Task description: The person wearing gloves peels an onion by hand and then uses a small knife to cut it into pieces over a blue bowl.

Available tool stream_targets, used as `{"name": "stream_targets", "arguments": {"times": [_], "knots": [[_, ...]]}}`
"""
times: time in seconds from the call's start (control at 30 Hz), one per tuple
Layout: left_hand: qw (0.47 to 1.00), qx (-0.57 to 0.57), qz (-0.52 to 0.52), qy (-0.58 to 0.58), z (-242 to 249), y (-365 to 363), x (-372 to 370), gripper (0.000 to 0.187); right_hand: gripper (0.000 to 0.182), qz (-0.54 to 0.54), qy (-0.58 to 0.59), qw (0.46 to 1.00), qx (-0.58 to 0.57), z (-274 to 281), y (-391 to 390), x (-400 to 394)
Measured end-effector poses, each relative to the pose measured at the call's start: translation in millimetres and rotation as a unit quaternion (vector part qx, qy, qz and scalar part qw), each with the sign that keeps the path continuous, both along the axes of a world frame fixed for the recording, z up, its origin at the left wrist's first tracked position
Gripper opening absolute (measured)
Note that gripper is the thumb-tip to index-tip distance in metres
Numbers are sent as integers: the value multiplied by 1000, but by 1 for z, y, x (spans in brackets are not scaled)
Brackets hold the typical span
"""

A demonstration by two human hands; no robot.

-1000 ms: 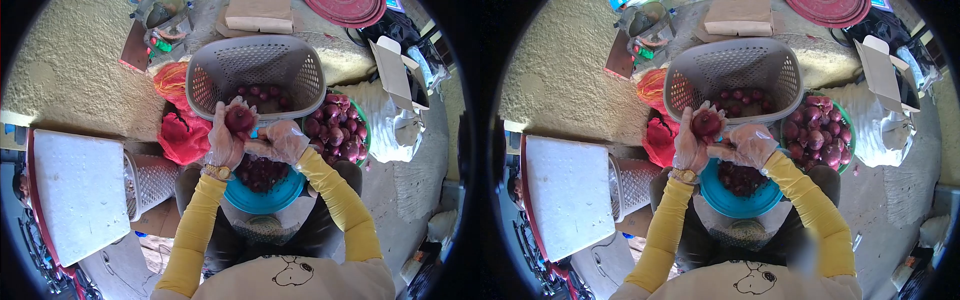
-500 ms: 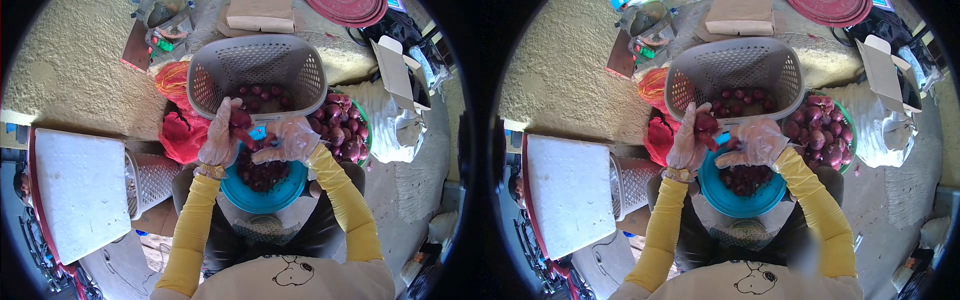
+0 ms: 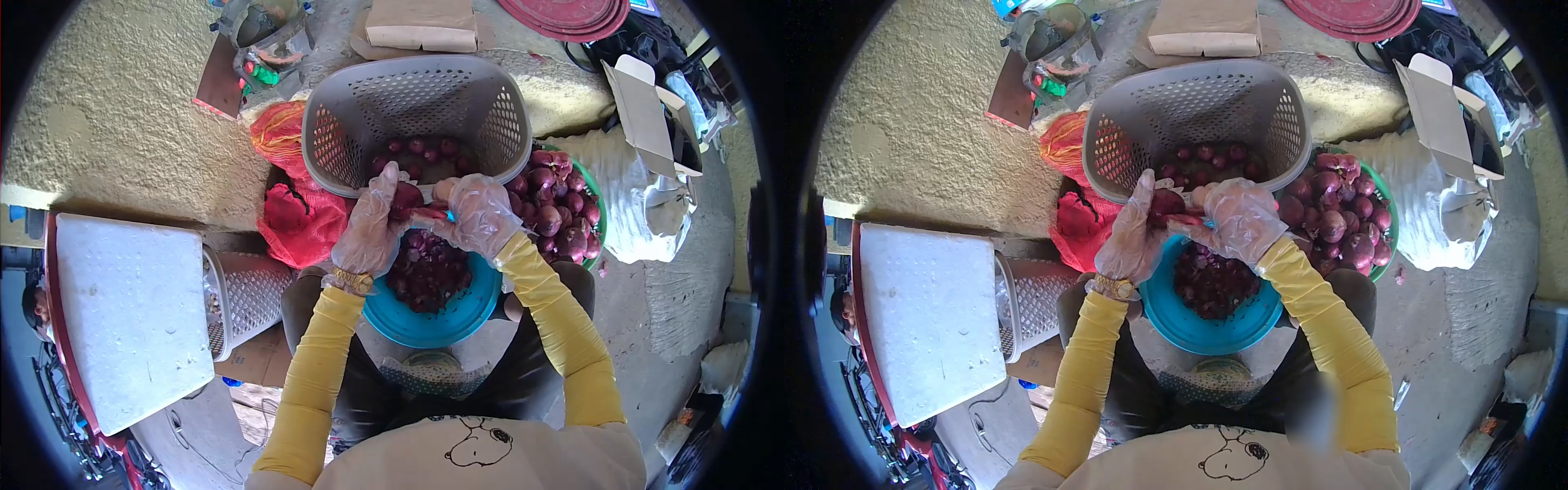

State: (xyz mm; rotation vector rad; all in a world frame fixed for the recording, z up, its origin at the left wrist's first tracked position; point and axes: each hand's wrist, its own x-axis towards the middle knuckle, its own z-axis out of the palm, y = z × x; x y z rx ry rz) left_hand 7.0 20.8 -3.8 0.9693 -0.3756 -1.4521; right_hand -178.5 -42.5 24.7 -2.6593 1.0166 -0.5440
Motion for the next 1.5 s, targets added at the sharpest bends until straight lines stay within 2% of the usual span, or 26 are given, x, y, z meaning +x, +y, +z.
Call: {"name": "stream_targets", "arguments": {"times": [0.03,0.1,0.17,0.2,0.27,0.33,0.37,0.5,0.53,0.6,0.67,0.73,0.8,0.87,0.9,0.93,1.0,1.07,1.17,1.2,1.23,1.27,1.3,1.37,1.5], "knots": [[1000,4,-21,-19,3,1,2,50,52,0,0,1000,0,3,1,-1],[998,7,-40,-37,9,1,3,51,41,108,43,991,66,13,2,-1],[998,28,31,-53,17,0,3,55,39,126,69,986,79,22,6,0],[998,28,32,-53,19,0,5,55,38,142,95,981,92,24,7,1],[996,61,70,6,22,-2,10,67,40,152,82,980,100,17,5,0],[995,56,67,48,15,-5,14,67,41,162,69,979,107,6,3,-1],[993,52,63,90,11,-6,15,67,47,154,77,979,113,0,3,-2],[989,38,45,134,8,-5,18,65,65,123,84,984,98,-9,6,-8],[987,46,63,139,5,-7,19,66,65,124,85,984,98,-8,6,-8],[985,56,81,142,0,-7,22,66,85,135,90,981,103,-5,6,-7],[991,24,80,103,-3,-5,27,60,82,131,93,979,124,-3,5,-5],[989,28,88,114,1,-6,24,59,79,126,96,977,145,-4,3,-4],[987,31,97,124,7,-7,22,59,64,116,138,962,204,-4,-2,0],[964,51,82,249,11,-9,19,54,63,90,97,978,159,3,0,1],[964,52,82,249,10,-10,17,54,62,64,56,990,115,8,1,0],[961,30,65,268,8,-9,15,51,62,63,56,990,115,11,1,-1],[957,9,48,287,8,-9,14,48,65,7,-34,992,120,15,0,-2],[973,-8,-25,227,13,-8,14,42,67,-5,-45,990,133,18,-2,-2],[978,-12,-72,194,9,-10,8,39,69,-21,-64,986,154,22,-1,-1],[978,-12,-73,194,5,-9,6,39,69,-26,-71,984,163,23,-1,-1],[987,-25,-67,147,0,-8,3,39,69,-27,-71,984,163,23,-1,0],[993,-39,-61,99,-5,-7,3,39,71,-18,-103,977,185,23,-1,0],[992,-38,-61,99,2,-8,1,39,72,-10,-135,969,206,23,-1,0],[975,-61,-99,189,16,-8,-1,40,76,-16,-110,974,196,16,-3,-4],[975,-77,-98,184,18,-8,-6,44,83,-22,-51,981,188,19,-4,-4]]}}
